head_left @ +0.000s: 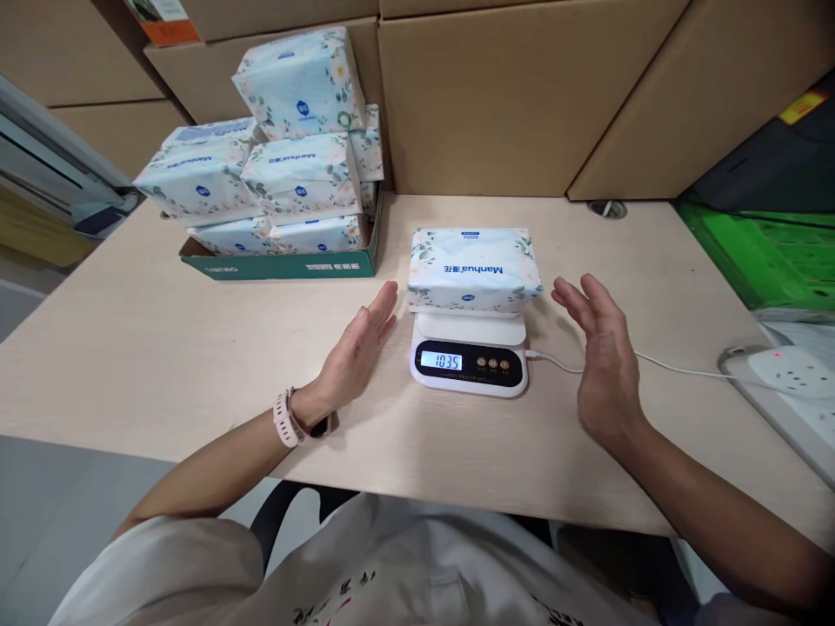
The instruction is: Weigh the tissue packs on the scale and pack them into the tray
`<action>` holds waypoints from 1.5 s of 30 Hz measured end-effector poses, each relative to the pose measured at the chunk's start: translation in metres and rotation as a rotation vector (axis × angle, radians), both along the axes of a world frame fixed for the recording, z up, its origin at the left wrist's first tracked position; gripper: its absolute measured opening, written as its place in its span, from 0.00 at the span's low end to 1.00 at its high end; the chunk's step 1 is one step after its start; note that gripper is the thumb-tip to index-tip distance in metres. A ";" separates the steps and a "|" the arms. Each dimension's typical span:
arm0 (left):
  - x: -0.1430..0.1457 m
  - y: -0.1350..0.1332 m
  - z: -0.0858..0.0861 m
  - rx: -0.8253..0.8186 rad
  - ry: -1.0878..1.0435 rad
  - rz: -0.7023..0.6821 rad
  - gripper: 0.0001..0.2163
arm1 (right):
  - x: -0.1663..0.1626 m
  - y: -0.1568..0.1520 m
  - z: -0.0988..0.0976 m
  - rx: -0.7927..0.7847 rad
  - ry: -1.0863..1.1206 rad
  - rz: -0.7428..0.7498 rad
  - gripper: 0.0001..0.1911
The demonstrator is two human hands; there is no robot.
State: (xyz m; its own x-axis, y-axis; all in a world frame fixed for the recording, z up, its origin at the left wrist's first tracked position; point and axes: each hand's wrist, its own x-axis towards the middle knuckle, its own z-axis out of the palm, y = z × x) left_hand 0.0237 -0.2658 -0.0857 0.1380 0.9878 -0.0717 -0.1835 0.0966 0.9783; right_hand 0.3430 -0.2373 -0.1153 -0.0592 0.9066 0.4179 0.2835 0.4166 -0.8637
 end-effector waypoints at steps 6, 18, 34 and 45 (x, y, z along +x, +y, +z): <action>-0.001 0.001 0.000 0.010 0.008 0.003 0.40 | 0.001 -0.001 0.000 -0.003 -0.005 0.023 0.30; -0.002 0.001 0.000 -0.006 0.035 0.011 0.39 | 0.000 -0.002 0.002 -0.014 -0.007 0.070 0.30; -0.001 0.003 -0.004 0.013 0.022 0.011 0.41 | 0.001 0.003 0.000 -0.134 -0.095 0.065 0.38; -0.004 0.008 -0.015 0.038 0.015 0.003 0.42 | -0.005 0.021 -0.011 -0.137 -0.124 0.053 0.37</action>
State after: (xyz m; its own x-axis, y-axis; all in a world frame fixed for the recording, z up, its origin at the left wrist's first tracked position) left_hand 0.0200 -0.2581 -0.1003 0.1346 0.9902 -0.0360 -0.1686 0.0587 0.9839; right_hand 0.3385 -0.2165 -0.1267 -0.1516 0.9487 0.2775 0.3722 0.3149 -0.8731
